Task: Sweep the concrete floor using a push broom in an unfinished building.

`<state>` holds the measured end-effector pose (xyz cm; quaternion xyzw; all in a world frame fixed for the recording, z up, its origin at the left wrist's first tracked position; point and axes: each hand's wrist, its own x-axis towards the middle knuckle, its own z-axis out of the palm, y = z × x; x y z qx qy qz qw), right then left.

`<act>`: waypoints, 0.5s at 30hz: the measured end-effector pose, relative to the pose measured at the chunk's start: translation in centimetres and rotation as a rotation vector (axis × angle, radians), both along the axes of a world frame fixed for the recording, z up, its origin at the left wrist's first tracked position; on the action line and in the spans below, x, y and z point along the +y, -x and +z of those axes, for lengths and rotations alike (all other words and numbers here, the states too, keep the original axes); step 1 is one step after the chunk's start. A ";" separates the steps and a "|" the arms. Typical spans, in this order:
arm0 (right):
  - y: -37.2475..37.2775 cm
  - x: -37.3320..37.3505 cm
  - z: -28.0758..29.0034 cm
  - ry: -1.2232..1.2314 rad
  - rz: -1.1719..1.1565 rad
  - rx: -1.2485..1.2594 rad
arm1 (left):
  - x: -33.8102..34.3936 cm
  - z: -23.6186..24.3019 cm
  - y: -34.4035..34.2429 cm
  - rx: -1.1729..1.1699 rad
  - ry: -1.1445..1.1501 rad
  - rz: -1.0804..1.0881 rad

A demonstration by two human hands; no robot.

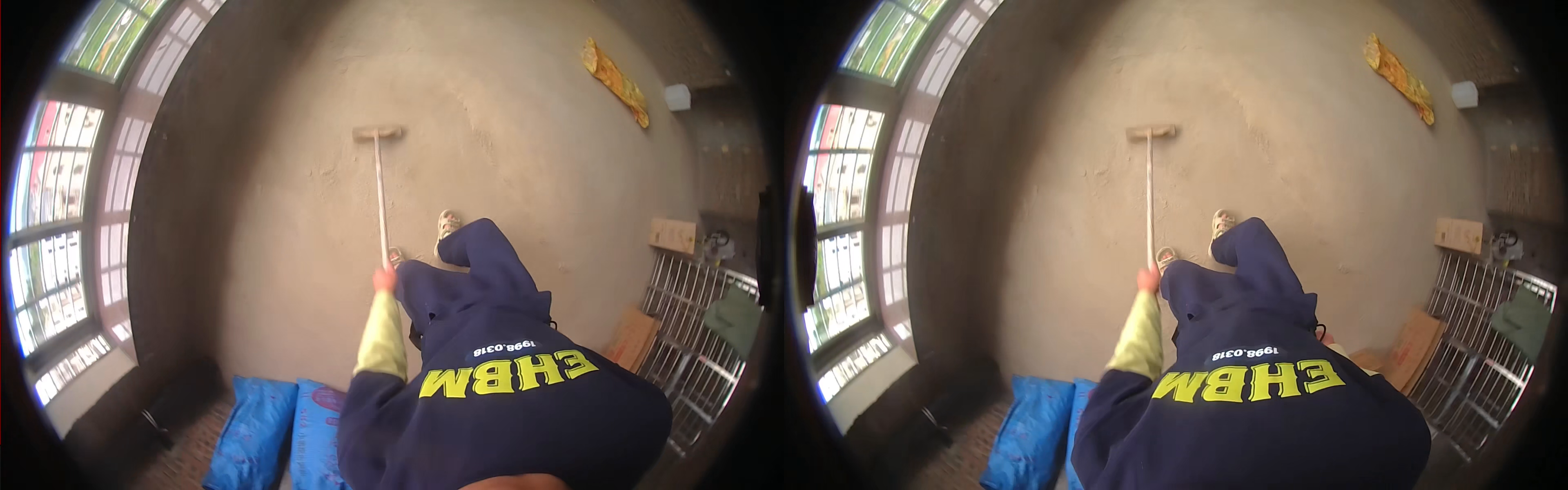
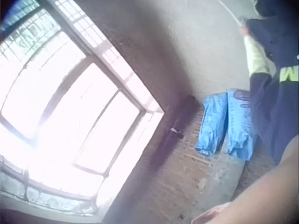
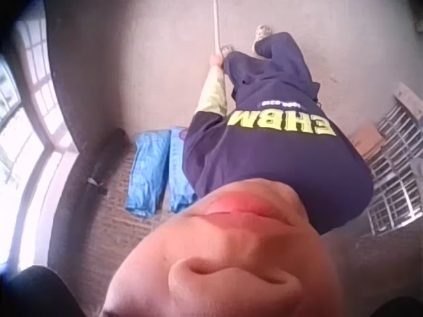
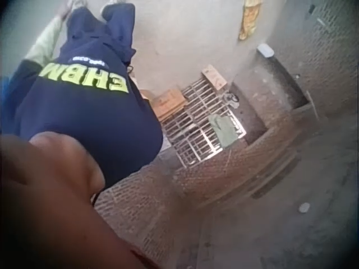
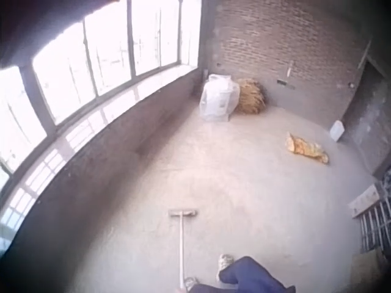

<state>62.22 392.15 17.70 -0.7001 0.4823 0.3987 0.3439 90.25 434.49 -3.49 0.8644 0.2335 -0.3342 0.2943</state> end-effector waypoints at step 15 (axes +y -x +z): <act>-10.1 -22.4 -5.3 -0.024 -0.993 -0.194 | -19.7 13.6 -18.7 -0.075 -0.067 -0.175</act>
